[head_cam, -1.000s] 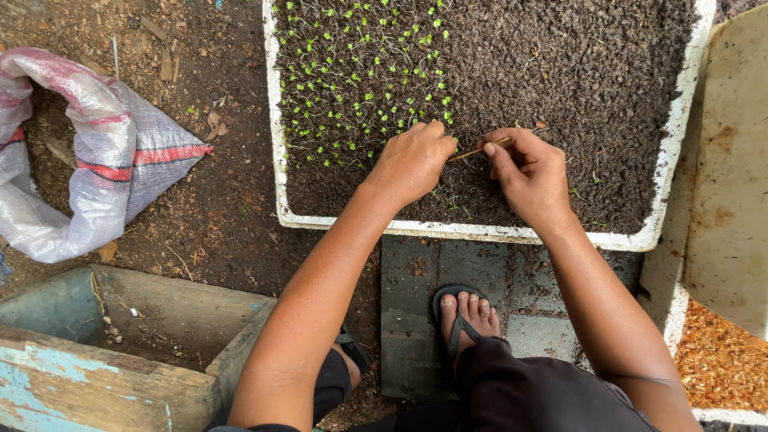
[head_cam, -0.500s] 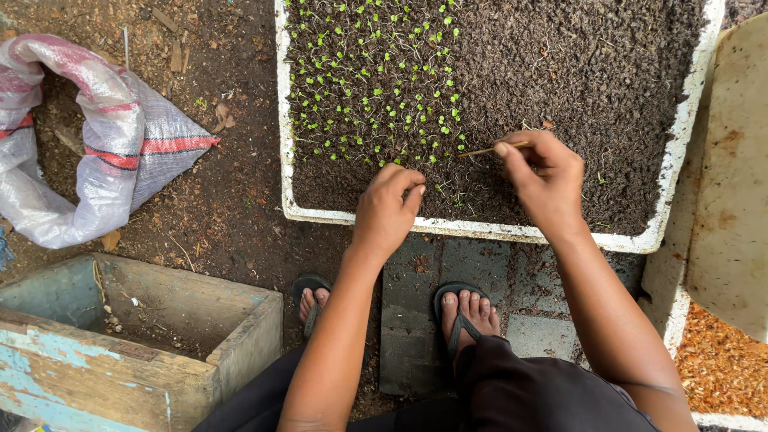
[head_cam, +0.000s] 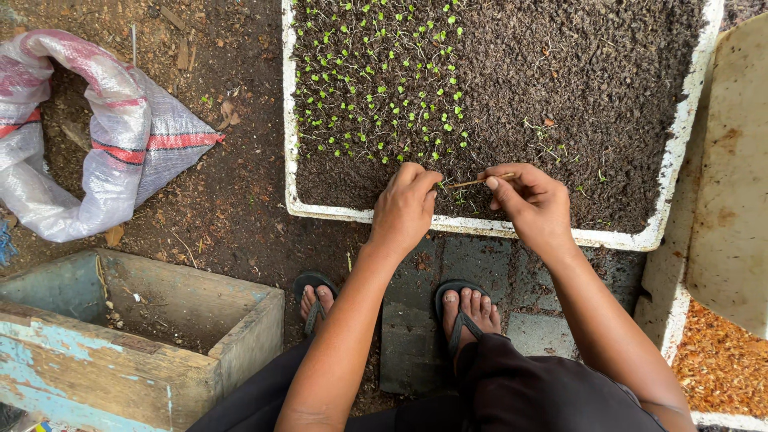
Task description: The person uses a small wooden stick to poke holes in the soil inside a styrofoam box and then carefully places young seedlings into the holes by hand.
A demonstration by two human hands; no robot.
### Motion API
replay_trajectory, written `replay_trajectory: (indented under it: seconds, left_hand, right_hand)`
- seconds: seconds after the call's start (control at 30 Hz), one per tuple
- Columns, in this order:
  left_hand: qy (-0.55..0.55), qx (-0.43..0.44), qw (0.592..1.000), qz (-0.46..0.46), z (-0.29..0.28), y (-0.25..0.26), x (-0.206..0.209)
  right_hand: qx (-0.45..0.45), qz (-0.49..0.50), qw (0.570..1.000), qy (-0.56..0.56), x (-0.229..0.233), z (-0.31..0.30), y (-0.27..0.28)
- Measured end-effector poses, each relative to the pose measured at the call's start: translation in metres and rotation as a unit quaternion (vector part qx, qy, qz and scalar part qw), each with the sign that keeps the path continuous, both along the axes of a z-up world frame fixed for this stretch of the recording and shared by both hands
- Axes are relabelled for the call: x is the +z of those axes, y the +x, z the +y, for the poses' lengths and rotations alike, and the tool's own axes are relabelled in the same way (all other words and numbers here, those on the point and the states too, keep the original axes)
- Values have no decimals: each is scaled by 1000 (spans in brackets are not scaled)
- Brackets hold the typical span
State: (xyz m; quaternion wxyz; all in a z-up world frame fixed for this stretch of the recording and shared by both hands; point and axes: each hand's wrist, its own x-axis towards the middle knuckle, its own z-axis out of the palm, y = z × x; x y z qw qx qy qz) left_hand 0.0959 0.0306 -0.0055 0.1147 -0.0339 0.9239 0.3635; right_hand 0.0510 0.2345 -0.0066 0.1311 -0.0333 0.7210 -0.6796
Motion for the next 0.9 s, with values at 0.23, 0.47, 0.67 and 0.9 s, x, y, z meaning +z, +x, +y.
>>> replay_trajectory:
  seconds: [0.23,0.47,0.67,0.9]
  left_hand:
    - [-9,-54,998,5,-5,4,1]
    - [-1,-38,999,-2,-14,13,-2]
    - [-12,-14,1000,-6,-15,16,-5]
    - [-35,-15,998,43,4,17,-15]
  right_hand:
    - [3,-62,996,-59,-5,0,-4]
    - [-40,-135,979,-149,-19,5,-8]
    - [-72,-172,967,-173,-18,11,-10]
    - [-49,-87,990,-103,-21,12,-10]
